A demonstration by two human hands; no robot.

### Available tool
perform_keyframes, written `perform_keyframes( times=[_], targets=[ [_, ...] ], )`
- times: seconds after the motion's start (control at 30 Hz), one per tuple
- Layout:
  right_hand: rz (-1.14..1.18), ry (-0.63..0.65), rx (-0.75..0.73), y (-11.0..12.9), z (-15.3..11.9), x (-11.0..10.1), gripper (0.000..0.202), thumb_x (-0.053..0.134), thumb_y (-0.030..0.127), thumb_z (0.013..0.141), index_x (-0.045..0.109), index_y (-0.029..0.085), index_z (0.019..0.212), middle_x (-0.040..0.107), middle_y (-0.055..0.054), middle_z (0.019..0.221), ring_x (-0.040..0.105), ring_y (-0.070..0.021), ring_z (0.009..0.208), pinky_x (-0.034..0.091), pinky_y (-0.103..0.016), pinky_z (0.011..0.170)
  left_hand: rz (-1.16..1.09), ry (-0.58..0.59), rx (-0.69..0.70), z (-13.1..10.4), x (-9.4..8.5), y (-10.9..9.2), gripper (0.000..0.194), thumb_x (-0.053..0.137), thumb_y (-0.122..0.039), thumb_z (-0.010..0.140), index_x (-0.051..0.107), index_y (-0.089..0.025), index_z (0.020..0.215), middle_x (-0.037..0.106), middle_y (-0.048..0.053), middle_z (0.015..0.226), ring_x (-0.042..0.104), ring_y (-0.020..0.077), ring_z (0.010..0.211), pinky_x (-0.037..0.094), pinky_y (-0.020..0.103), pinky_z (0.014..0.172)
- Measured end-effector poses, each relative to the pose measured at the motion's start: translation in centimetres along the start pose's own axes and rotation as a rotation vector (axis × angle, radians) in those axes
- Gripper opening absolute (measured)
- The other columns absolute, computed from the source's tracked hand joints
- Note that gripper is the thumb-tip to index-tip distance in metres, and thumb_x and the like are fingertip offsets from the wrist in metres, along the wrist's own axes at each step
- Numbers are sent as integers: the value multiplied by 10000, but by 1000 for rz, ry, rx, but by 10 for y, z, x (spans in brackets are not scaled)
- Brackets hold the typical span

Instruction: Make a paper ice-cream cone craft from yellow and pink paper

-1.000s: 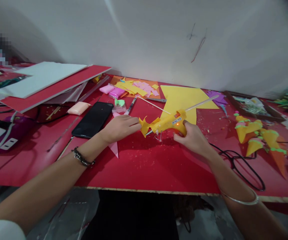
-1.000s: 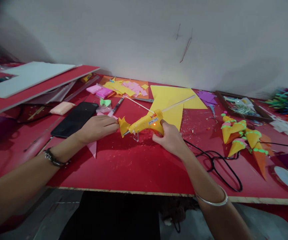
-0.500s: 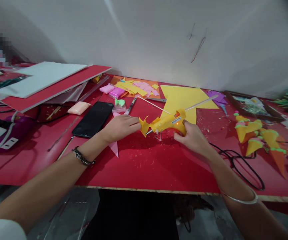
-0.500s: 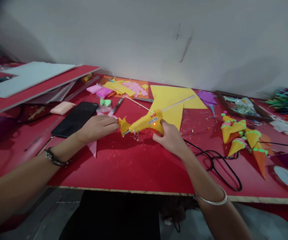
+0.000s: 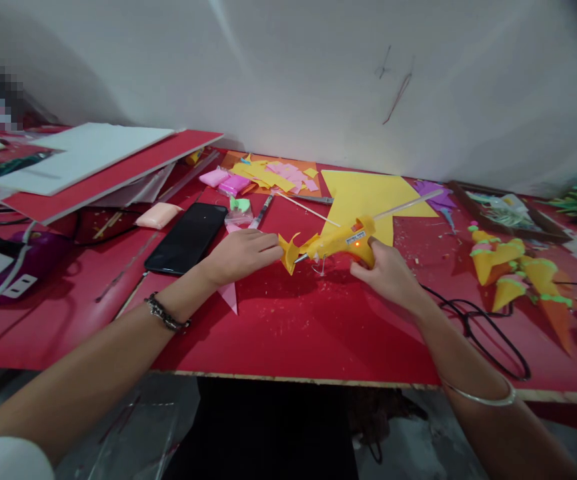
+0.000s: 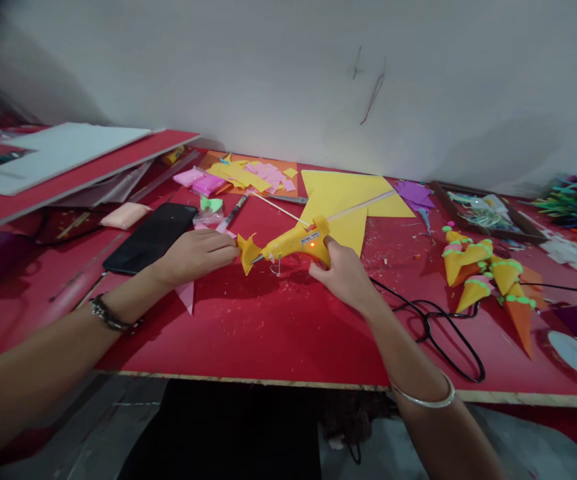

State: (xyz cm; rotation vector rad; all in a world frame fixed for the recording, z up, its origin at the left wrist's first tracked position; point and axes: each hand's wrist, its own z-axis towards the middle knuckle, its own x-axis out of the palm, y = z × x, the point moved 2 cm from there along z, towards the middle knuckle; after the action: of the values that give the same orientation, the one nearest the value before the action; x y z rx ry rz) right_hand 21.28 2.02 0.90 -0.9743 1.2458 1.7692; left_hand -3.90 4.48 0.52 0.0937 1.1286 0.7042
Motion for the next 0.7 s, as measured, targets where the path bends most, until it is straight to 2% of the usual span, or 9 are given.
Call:
perform_keyframes(
  times=[0.7],
  targets=[
    [0,-21,26,-6,2,1,164,472,289,673,466,175,792,426,29,539,378,-105,457,248,-226,441,-3,-15,10,-1,2,0,213,329,-187,881,520,-170,790,570,12,726,505,98,631,383,216,599]
  ],
)
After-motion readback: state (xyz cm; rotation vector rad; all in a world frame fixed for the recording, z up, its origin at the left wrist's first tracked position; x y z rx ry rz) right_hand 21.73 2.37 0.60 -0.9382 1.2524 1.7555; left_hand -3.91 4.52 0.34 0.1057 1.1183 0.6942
